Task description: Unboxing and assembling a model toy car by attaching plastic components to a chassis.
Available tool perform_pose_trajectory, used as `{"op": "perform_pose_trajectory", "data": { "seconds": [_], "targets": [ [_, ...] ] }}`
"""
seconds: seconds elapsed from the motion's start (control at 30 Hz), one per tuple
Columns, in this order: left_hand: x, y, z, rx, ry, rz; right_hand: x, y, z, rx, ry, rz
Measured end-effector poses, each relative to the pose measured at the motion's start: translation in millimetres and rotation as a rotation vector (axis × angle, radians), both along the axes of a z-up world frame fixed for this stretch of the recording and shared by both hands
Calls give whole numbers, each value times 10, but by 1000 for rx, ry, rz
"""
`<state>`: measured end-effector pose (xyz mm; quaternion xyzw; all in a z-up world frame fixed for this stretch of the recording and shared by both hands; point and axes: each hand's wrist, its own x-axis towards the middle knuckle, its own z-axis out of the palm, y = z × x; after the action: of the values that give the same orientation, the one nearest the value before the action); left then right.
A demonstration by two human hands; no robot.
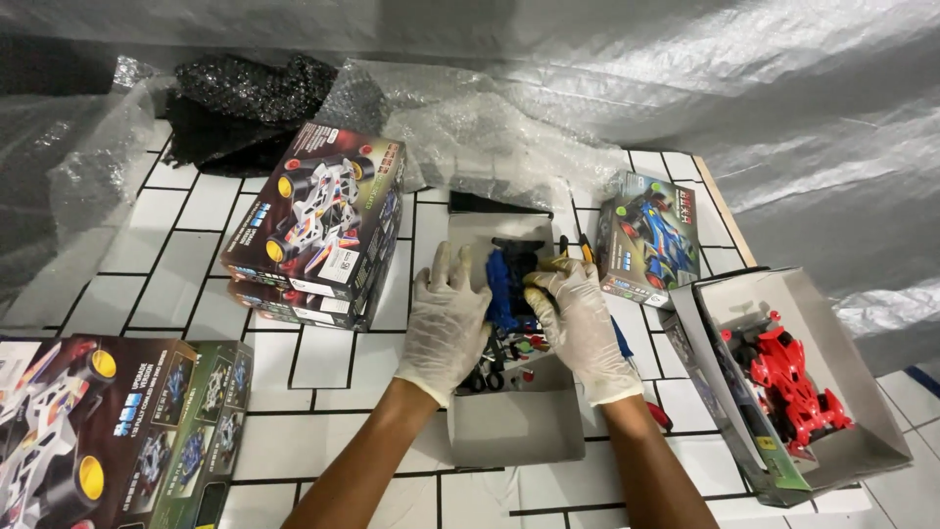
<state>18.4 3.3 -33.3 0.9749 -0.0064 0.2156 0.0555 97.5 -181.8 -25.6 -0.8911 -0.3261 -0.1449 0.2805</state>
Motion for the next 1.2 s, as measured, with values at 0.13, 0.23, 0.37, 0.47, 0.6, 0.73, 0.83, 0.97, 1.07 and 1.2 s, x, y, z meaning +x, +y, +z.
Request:
{"op": "perform_pose_trajectory", "data": {
  "seconds": [0.13, 0.23, 0.37, 0.47, 0.6, 0.73, 0.83, 0.97, 1.07, 1.2],
  "targets": [
    [157, 81, -163, 13, -101, 48, -2, 3, 16, -59, -3, -35],
    [115, 58, -13, 9, -162, 43, -29, -10, 4, -96, 0, -58],
    [57, -49, 101, 8, 77, -85, -22, 6, -12, -63, 36, -49],
    [112, -63, 132, 7, 208, -91, -64, 20, 71, 4, 85, -13],
    [93, -120, 280, -76, 323, -88, -80, 31, 155, -33, 86, 21],
    [44, -127, 287, 6, 339, -51, -126, 143, 77, -202, 106, -58],
    [-6, -85, 197, 67, 226, -55, -51, 61, -113, -220, 74, -50],
    [43, 19, -37, 89, -23, -58, -33, 13, -90, 5, 76, 41],
    [142, 61, -228, 103, -156, -93, -106, 26, 115, 199, 128, 21],
    [243, 128, -345, 118, -423, -132, -148, 5, 246, 364, 132, 71]
  ]
}}
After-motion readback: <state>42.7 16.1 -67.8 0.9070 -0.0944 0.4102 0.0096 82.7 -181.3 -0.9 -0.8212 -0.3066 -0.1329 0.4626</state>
